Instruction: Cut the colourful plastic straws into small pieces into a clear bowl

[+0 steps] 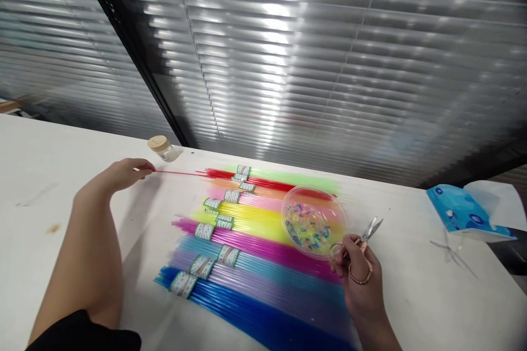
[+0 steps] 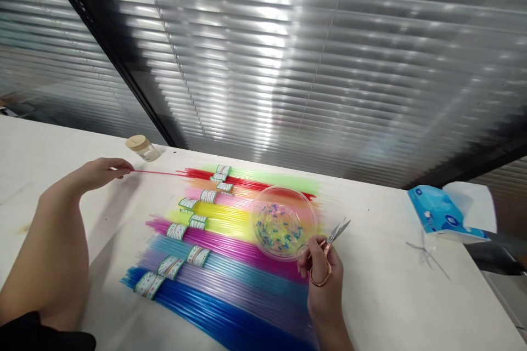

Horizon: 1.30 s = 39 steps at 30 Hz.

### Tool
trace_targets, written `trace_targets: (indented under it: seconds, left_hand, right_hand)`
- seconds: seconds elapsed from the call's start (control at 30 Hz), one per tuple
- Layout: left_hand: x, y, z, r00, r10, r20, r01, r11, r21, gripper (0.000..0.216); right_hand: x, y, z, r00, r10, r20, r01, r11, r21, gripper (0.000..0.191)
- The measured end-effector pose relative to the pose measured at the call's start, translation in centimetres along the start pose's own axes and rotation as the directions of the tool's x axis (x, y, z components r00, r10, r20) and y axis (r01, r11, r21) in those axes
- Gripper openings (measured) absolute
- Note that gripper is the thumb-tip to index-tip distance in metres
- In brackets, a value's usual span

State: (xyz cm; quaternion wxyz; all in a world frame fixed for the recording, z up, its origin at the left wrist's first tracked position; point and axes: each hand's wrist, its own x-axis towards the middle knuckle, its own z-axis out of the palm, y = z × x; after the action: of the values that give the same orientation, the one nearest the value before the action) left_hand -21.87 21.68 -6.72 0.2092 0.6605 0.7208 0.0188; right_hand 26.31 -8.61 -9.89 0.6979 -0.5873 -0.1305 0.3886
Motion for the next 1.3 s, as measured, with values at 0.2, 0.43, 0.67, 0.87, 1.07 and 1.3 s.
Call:
trace_targets:
  seconds: [0.2,0.43,0.67,0.87,1.07,1.3]
  left_hand:
    - [-1.1,-2.0,-0.4,0.995,-0.103,0.013,0.101,0.927,-0.361,0.061]
    - [-1.5,-2.6,-0.4,0.969,-0.248,0.009,0.204,0.776,-0.597,0.052]
    - [-1.3,-1.9,-0.2,0.944,-0.33,-0.026,0.163,0.534,-0.83,0.027]
    - [-1.4,-1.0,0.0,0.905,-0.419,-0.077,0.119,0.423,-0.899,0.016]
    - [-2.0,-0.3,-0.6,0.85,-0.523,-0.062,0.142,0.341,-0.929,0.012]
    - [-2.3,0.2,-1.4,0.767,-0.632,-0.113,0.09,0.279,-0.956,0.01]
  right_hand:
    - [0.0,0.2,0.0,1.0,-0.003,0.001,0.003,1.0,-0.005,0.046]
    - [0.2,0.5,-0.2,1.0,0.0,0.003,0.0,1.0,-0.012,0.043]
    - [0.0,0.4,0.0,1.0,-0.006,0.003,0.006,1.0,-0.02,0.044]
    - [0.0,0.4,-0.1,1.0,0.0,0.011,0.0,1.0,-0.015,0.045]
    - [-0.1,0.4,-0.1,1.0,0.003,-0.001,-0.003,1.0,-0.022,0.046]
    - [-0.1,0.4,0.1,1.0,-0.012,0.009,0.012,0.999,-0.045,0.046]
